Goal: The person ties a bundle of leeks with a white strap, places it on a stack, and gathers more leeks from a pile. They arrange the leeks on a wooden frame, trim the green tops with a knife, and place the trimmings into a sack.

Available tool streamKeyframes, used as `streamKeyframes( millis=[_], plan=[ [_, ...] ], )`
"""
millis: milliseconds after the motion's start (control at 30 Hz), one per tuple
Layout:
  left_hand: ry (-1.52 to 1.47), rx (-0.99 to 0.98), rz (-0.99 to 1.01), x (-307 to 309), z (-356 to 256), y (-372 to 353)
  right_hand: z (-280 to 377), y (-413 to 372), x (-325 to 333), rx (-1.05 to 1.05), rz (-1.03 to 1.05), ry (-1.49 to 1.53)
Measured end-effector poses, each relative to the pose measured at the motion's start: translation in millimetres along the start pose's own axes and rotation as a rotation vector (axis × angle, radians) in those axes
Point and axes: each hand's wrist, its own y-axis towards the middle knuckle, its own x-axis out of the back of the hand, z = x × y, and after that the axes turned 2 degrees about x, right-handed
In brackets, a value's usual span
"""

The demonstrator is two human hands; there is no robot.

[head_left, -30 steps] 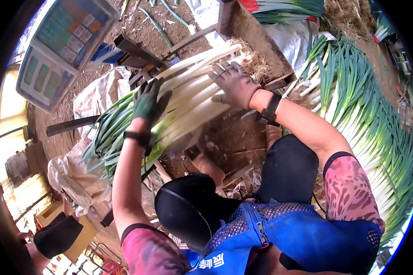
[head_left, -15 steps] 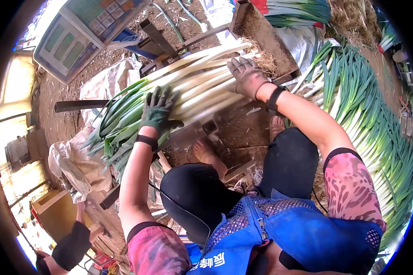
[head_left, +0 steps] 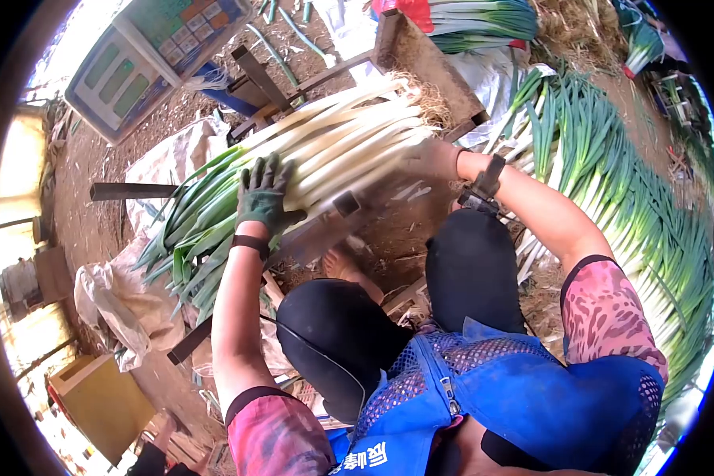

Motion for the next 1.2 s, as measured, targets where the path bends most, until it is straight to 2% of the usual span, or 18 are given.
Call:
streamKeyframes(
  millis=[67,133,167,267,333,533,600,667,767,867,933,967,1033,1100,1200],
  plan=[
    [-0.014,-0.004,0.0,1.6,-0.4,0.3,-74.2,31.5,-22.1,-0.091,0.151,0.53],
    [-0.018,-0.011,-0.02,-2.6,1.5,1.3,-93.6,40.2,-32.3,-0.138,0.147,1.054],
    [-0.027,-0.011,-0.008,-0.9,2.3,2.4,-81.7,36.2,-38.2,-0.143,0.068,1.31],
    [-0.04,0.011,0.019,5.4,2.4,5.9,-60.9,44.2,-39.4,-0.038,-0.29,1.538],
    [-0.044,0.044,0.006,-0.9,4.3,11.0,-46.7,56.8,-38.7,-0.123,-0.403,1.808],
    [-0.085,0.05,-0.054,-14.9,8.5,14.0,-90.5,73.2,-59.3,0.057,-0.525,1.367],
    [-0.066,0.042,-0.05,-12.5,7.6,13.3,-83.8,61.9,-61.5,-0.023,-0.566,1.432],
    [-0.046,0.019,-0.06,-12.0,5.2,13.2,-85.0,61.9,-63.5,0.036,-0.554,1.465],
    [-0.04,-0.036,-0.112,-14.7,2.4,10.6,-129.9,99.8,-73.0,0.125,-0.544,1.524],
    [-0.06,-0.032,-0.092,-10.4,3.4,12.9,-45.9,51.8,-37.5,-0.227,-0.592,1.488],
    [-0.078,-0.038,-0.101,-12.2,5.3,14.1,-34.7,52.0,-34.1,-0.335,-0.628,1.698],
    [-0.084,-0.035,-0.101,-11.7,5.7,14.1,-63.3,67.8,-42.9,-0.219,-0.557,1.762],
    [-0.101,-0.012,-0.115,-13.3,3.6,13.5,-91.1,76.0,-62.2,-0.186,-0.635,1.109],
    [-0.12,0.024,-0.146,-15.7,-0.6,12.6,-74.1,61.2,-57.7,-0.278,-0.638,0.081],
    [-0.13,0.033,-0.222,-22.1,-5.9,10.6,-56.1,42.8,-39.5,-0.268,-0.47,0.757]
  ],
)
